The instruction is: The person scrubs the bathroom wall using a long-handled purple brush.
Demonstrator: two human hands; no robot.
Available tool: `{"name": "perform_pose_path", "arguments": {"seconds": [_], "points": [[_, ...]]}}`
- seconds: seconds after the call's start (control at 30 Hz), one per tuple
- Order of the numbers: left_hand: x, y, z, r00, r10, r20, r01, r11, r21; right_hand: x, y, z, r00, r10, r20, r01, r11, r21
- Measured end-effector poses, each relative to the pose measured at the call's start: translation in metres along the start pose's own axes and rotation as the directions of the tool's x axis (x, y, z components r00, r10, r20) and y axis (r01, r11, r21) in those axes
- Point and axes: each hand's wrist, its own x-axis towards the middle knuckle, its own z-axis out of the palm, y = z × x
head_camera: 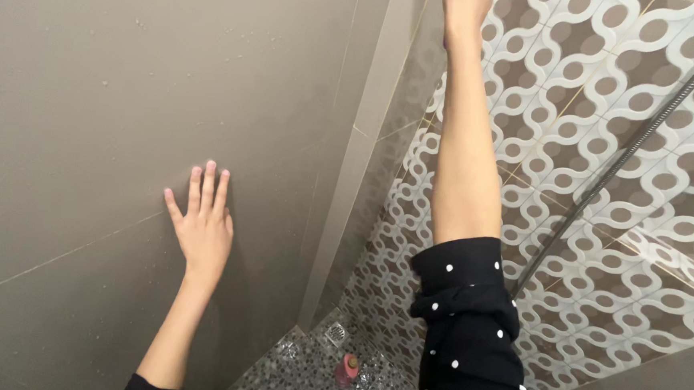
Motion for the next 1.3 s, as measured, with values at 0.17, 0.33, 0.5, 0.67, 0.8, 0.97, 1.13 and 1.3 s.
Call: {"name": "perform_pose_path", "arguments": {"seconds": [0.17,0.33,0.5,0.67,0.8,0.97,1.13,1.3], "points": [[-0.011,-0.007,-0.004,1.0,-0.002,0.015,0.003,0.999,-0.052,-0.071,-0.032,-0.022,0.967,-0.256,0.009,0.254,0.963,0.095],[-0.02,-0.005,-0.011,1.0,0.022,0.006,-0.021,0.993,-0.118,-0.064,-0.016,-0.022,0.992,0.122,0.026,-0.121,0.992,-0.045],[-0.023,0.0,-0.014,0.999,-0.027,0.019,0.031,0.96,-0.277,-0.138,-0.016,-0.021,0.893,-0.45,0.003,0.447,0.888,0.11],[-0.029,0.006,-0.009,0.999,-0.033,0.018,0.037,0.933,-0.357,-0.165,-0.037,-0.036,0.98,0.066,0.185,-0.096,0.983,0.154],[-0.029,0.009,-0.005,0.997,-0.072,0.026,0.077,0.93,-0.36,-0.185,-0.034,-0.044,0.974,0.057,0.219,-0.103,0.973,0.207],[-0.024,0.038,0.002,0.997,-0.05,0.063,0.073,0.897,-0.437,-0.243,-0.028,-0.05,0.931,0.181,0.317,-0.193,0.981,0.005],[-0.035,0.04,0.004,0.997,-0.029,0.074,0.06,0.881,-0.469,-0.257,0.003,-0.05,0.951,0.195,0.242,-0.241,0.954,0.177],[-0.028,0.043,0.007,0.998,-0.026,0.061,0.052,0.884,-0.464,-0.306,0.021,-0.065,0.811,0.355,0.465,-0.267,0.932,-0.245]]}}
